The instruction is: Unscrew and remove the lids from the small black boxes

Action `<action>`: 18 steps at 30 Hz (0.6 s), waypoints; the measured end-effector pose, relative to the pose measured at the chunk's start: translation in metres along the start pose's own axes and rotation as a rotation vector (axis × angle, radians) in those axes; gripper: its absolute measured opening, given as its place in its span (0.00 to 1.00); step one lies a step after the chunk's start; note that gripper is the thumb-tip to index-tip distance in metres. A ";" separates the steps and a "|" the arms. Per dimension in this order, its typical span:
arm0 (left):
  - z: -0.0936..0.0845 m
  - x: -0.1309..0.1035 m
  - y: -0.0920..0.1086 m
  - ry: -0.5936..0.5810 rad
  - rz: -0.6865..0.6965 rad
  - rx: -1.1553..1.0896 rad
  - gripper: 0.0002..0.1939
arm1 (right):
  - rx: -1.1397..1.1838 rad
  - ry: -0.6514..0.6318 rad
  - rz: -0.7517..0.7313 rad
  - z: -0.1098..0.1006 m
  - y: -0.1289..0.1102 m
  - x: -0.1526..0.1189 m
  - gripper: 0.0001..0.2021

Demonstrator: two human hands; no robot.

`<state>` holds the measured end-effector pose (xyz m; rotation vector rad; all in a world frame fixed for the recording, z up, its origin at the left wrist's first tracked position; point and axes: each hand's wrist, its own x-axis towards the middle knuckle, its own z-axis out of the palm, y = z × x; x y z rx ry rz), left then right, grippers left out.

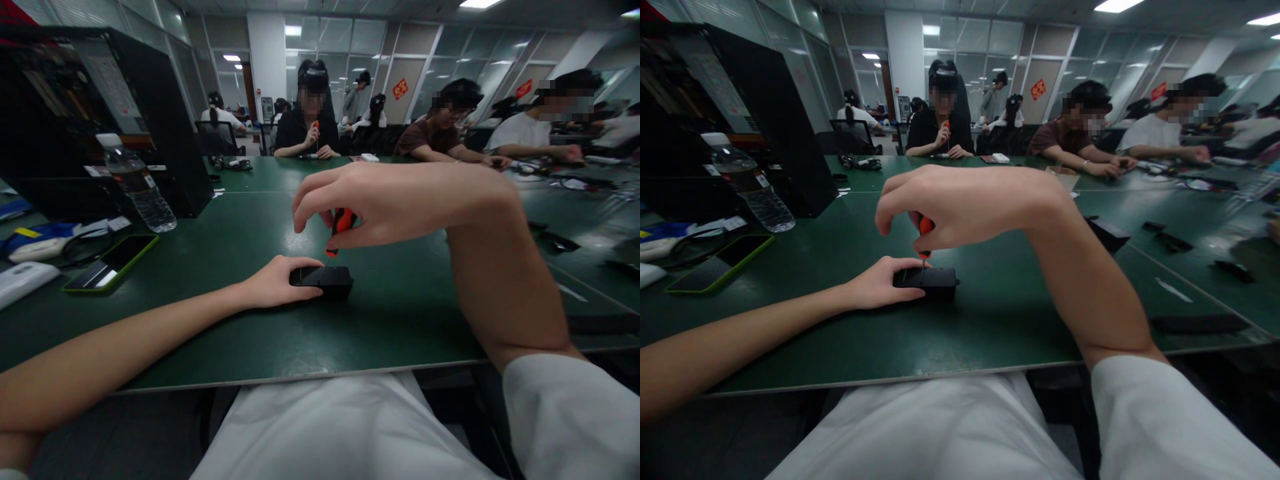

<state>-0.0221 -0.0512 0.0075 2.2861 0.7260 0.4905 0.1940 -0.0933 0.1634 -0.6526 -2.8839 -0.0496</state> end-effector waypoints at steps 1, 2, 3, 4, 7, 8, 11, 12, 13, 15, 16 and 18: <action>0.000 0.000 0.000 -0.001 -0.002 0.004 0.27 | 0.007 -0.010 -0.011 0.000 -0.001 0.001 0.13; 0.000 0.000 0.000 -0.001 -0.001 0.010 0.27 | 0.010 -0.021 -0.018 0.000 -0.002 0.002 0.12; 0.000 0.000 0.000 0.000 0.002 0.018 0.27 | 0.006 -0.030 -0.018 0.001 -0.003 0.003 0.12; 0.000 0.000 0.000 0.003 0.002 0.029 0.27 | -0.004 -0.032 -0.012 0.003 -0.004 0.006 0.11; 0.001 0.000 0.000 0.014 0.010 0.033 0.27 | -0.070 0.053 0.032 0.014 -0.004 0.016 0.13; 0.002 0.000 0.001 0.019 0.017 0.020 0.26 | -0.095 0.106 0.049 0.019 -0.003 0.021 0.13; 0.005 -0.001 0.004 0.073 0.058 -0.028 0.25 | -0.136 0.255 0.093 0.036 0.001 0.036 0.15; 0.007 -0.001 0.006 0.098 0.067 -0.030 0.24 | -0.130 0.298 0.094 0.041 0.003 0.041 0.15; 0.009 -0.002 0.007 0.119 0.068 -0.022 0.24 | -0.116 0.339 0.084 0.047 0.005 0.045 0.15; 0.013 -0.001 0.008 0.148 0.059 0.000 0.22 | -0.077 0.420 0.044 0.059 0.008 0.050 0.12; 0.015 -0.001 0.008 0.159 0.053 0.006 0.22 | -0.053 0.459 0.022 0.065 0.009 0.051 0.11; 0.017 0.000 0.007 0.174 0.045 0.003 0.22 | 0.002 0.529 -0.007 0.075 0.007 0.049 0.12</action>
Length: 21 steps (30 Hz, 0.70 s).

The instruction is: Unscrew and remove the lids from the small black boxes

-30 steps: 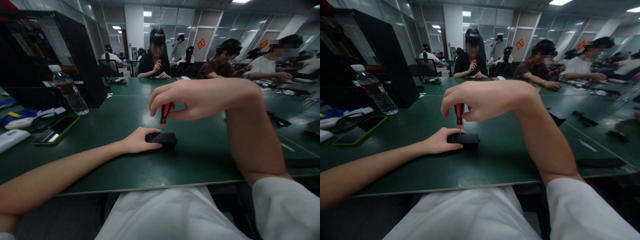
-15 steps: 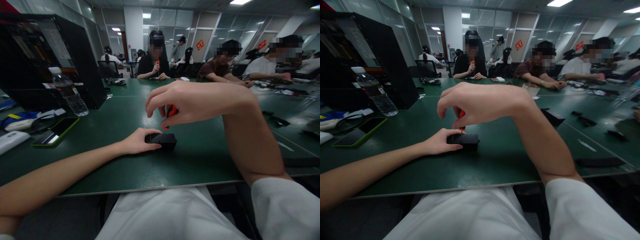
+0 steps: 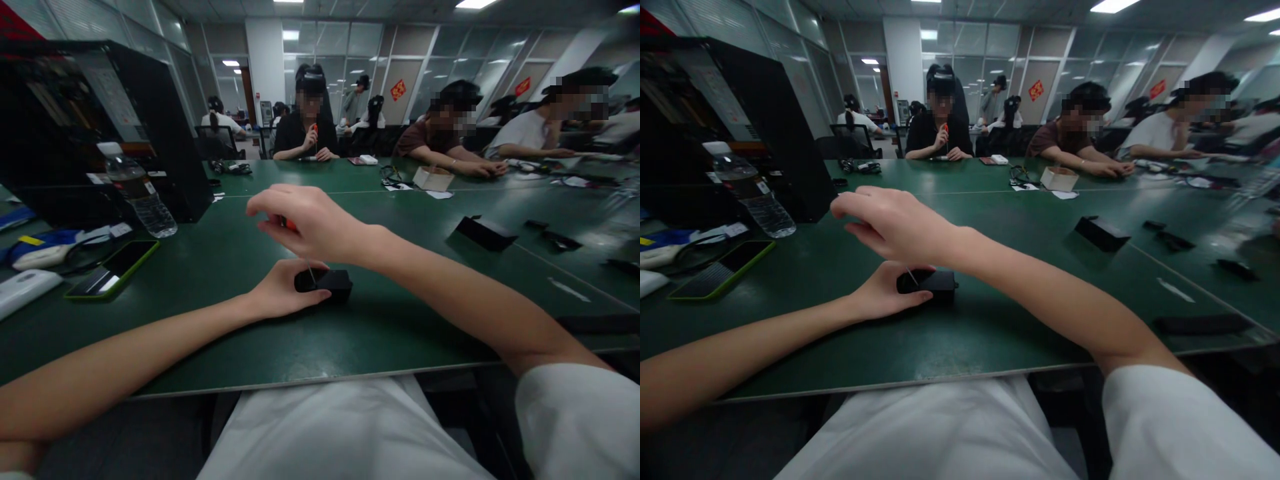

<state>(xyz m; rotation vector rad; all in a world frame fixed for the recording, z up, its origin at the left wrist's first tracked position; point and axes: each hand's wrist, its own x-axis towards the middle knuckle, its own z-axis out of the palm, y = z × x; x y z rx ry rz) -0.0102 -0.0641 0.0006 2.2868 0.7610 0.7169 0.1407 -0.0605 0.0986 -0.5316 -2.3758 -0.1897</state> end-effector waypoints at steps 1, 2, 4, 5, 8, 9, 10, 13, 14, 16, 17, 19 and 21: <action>0.001 0.000 -0.001 0.006 0.002 -0.007 0.22 | 0.027 0.034 0.003 0.003 -0.002 -0.005 0.15; 0.002 0.001 -0.002 0.012 0.008 -0.015 0.22 | 0.050 0.066 0.008 0.004 -0.003 -0.010 0.17; 0.002 0.001 -0.004 0.010 0.024 -0.024 0.22 | 0.081 0.113 0.023 0.005 -0.006 -0.019 0.18; 0.002 0.001 -0.005 0.003 0.030 -0.025 0.22 | 0.090 0.132 0.036 0.005 -0.005 -0.023 0.19; 0.000 0.001 -0.004 -0.034 0.008 -0.006 0.20 | 0.108 0.196 0.104 0.005 0.002 -0.029 0.18; -0.001 0.001 -0.003 -0.045 -0.005 0.007 0.20 | 0.113 0.214 0.134 0.005 0.006 -0.029 0.17; -0.002 0.001 -0.002 -0.048 -0.016 0.022 0.21 | 0.120 0.227 0.158 0.005 0.011 -0.029 0.16; -0.003 0.002 0.000 -0.023 -0.005 0.074 0.21 | 0.125 0.230 0.208 0.005 0.026 -0.033 0.13; -0.003 0.002 0.000 -0.021 0.001 0.089 0.20 | 0.118 0.225 0.223 0.005 0.031 -0.036 0.13; -0.004 0.002 -0.001 -0.027 0.014 0.104 0.20 | 0.106 0.218 0.258 0.008 0.039 -0.044 0.12; -0.005 0.003 -0.002 -0.029 0.014 0.108 0.19 | 0.109 0.230 0.275 0.009 0.042 -0.048 0.13; -0.008 0.004 -0.004 -0.023 0.002 0.111 0.19 | 0.138 0.292 0.306 0.013 0.046 -0.053 0.17; -0.011 0.006 -0.009 -0.009 -0.018 0.111 0.18 | 0.185 0.343 0.321 0.015 0.047 -0.052 0.21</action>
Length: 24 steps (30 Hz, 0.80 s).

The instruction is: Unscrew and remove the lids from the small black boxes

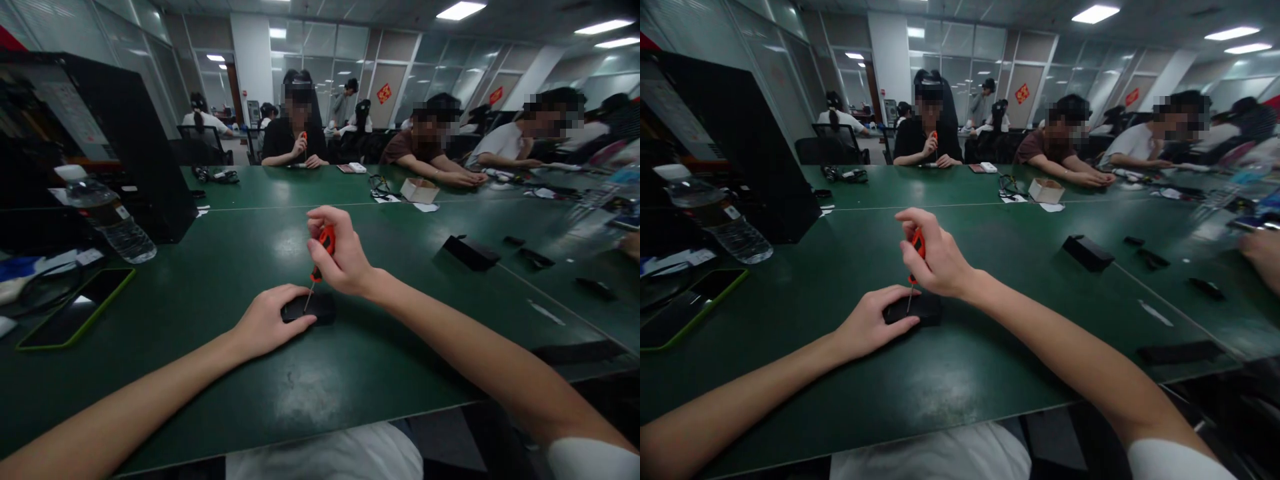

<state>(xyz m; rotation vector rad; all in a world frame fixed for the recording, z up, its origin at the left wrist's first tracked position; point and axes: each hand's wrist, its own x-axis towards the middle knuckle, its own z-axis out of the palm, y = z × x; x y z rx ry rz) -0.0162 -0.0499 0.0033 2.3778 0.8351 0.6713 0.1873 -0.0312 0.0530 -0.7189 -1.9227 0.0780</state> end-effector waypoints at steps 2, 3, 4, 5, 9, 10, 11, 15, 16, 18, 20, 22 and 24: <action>-0.003 0.005 -0.008 0.014 -0.016 -0.006 0.18 | 0.049 -0.037 -0.023 -0.001 -0.004 0.008 0.19; -0.004 0.009 -0.014 0.025 -0.020 -0.010 0.18 | 0.070 -0.102 -0.038 -0.003 -0.007 0.015 0.17; -0.005 0.013 -0.019 0.039 -0.019 -0.015 0.18 | 0.083 -0.182 -0.052 -0.006 -0.011 0.023 0.15; -0.006 0.018 -0.025 0.058 -0.015 -0.017 0.18 | 0.086 -0.274 -0.053 -0.010 -0.015 0.032 0.14; -0.005 0.040 -0.044 0.158 0.011 0.054 0.17 | -0.031 -0.603 0.069 -0.030 -0.032 0.066 0.11; -0.005 0.045 -0.047 0.182 0.021 0.090 0.17 | -0.078 -0.654 0.112 -0.033 -0.035 0.072 0.10; -0.004 0.049 -0.049 0.199 0.029 0.121 0.17 | -0.125 -0.690 0.153 -0.036 -0.036 0.076 0.09; -0.004 0.057 -0.053 0.217 -0.013 0.136 0.17 | -0.288 -0.619 0.229 -0.035 -0.026 0.072 0.06; -0.005 0.057 -0.053 0.215 -0.036 0.112 0.16 | -0.332 -0.560 0.222 -0.033 -0.020 0.065 0.06; -0.007 0.056 -0.054 0.206 -0.068 0.055 0.14 | -0.382 -0.419 0.183 -0.028 -0.007 0.048 0.09; -0.009 0.055 -0.055 0.193 -0.064 0.024 0.11 | -0.357 -0.266 0.153 -0.023 0.005 0.026 0.12; -0.010 0.053 -0.056 0.166 -0.038 0.015 0.12 | -0.270 -0.098 0.167 -0.020 0.014 0.003 0.15; -0.011 0.052 -0.056 0.139 -0.025 0.009 0.15 | -0.165 0.049 0.230 -0.017 0.018 -0.014 0.20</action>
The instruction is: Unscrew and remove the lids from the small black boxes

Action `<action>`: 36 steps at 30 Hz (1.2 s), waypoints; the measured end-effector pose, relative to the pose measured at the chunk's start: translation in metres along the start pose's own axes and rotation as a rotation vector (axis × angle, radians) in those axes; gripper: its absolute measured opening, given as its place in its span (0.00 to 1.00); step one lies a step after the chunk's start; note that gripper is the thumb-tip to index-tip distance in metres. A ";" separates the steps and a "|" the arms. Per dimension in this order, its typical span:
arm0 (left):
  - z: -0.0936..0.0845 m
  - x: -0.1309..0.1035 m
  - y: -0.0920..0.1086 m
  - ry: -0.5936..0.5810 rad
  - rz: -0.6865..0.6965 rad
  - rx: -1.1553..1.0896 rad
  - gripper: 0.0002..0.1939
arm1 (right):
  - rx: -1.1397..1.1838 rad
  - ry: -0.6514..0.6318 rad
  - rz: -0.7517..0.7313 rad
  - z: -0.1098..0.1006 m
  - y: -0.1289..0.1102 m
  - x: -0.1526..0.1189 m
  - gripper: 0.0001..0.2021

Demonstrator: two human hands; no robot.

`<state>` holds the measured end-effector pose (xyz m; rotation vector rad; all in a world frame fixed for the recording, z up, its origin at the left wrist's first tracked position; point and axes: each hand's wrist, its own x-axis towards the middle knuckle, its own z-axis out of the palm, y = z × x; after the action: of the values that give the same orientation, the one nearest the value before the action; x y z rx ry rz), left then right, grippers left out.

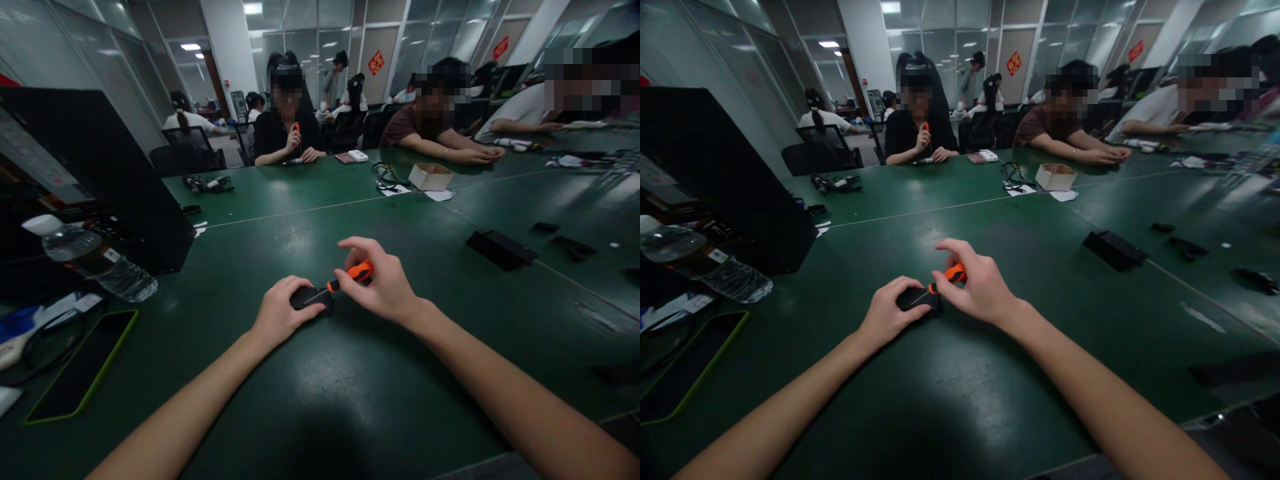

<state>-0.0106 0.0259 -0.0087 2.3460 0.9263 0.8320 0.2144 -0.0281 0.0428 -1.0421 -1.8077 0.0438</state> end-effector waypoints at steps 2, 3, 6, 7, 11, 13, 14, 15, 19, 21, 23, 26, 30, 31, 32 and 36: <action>-0.001 0.000 0.001 -0.007 -0.004 -0.007 0.17 | 0.128 0.045 0.088 0.001 0.003 -0.010 0.26; -0.001 0.000 0.001 -0.005 -0.007 -0.010 0.17 | 0.191 0.038 0.127 0.002 0.004 -0.012 0.28; -0.002 0.001 0.003 -0.015 0.022 -0.035 0.19 | 0.351 -0.029 0.196 0.002 0.004 -0.014 0.33; -0.002 0.001 0.003 -0.021 0.035 -0.046 0.19 | 0.389 -0.042 0.206 0.003 0.003 -0.015 0.34; -0.001 0.000 0.003 -0.010 0.045 -0.053 0.17 | 0.446 -0.045 0.207 0.002 0.002 -0.018 0.32; -0.001 -0.001 0.003 -0.002 0.048 -0.037 0.17 | 0.427 -0.008 0.211 0.000 0.003 -0.019 0.26; -0.001 -0.001 0.003 0.001 0.054 -0.029 0.17 | 0.416 0.038 0.226 -0.002 0.006 -0.018 0.22; 0.000 -0.001 0.003 0.005 0.061 -0.022 0.17 | 0.405 0.109 0.252 -0.005 0.009 -0.017 0.18; 0.000 -0.002 0.003 0.019 0.084 -0.005 0.16 | 0.377 0.473 0.428 -0.012 0.033 -0.010 0.06; -0.001 -0.002 0.003 0.019 0.090 0.007 0.16 | 0.390 0.559 0.510 -0.013 0.044 -0.009 0.04; -0.001 -0.001 0.003 0.018 0.098 0.017 0.15 | 0.413 0.570 0.558 -0.011 0.050 -0.008 0.05; -0.001 -0.001 0.003 0.021 0.104 0.017 0.14 | 0.413 0.537 0.573 -0.007 0.049 -0.011 0.07; -0.002 -0.001 0.004 0.012 0.089 0.021 0.15 | 0.411 0.500 0.591 0.001 0.045 -0.015 0.10; -0.002 -0.001 0.004 0.009 0.088 0.021 0.16 | 0.415 0.488 0.600 0.003 0.045 -0.017 0.10; -0.001 -0.001 0.004 0.007 0.089 0.022 0.16 | 0.417 0.474 0.608 0.006 0.045 -0.018 0.10; 0.000 -0.001 0.003 0.010 0.088 0.025 0.16 | 0.438 0.442 0.642 0.011 0.050 -0.022 0.10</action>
<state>-0.0101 0.0235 -0.0075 2.4217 0.8472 0.8722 0.2400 -0.0070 -0.0015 -1.1556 -0.9573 0.5322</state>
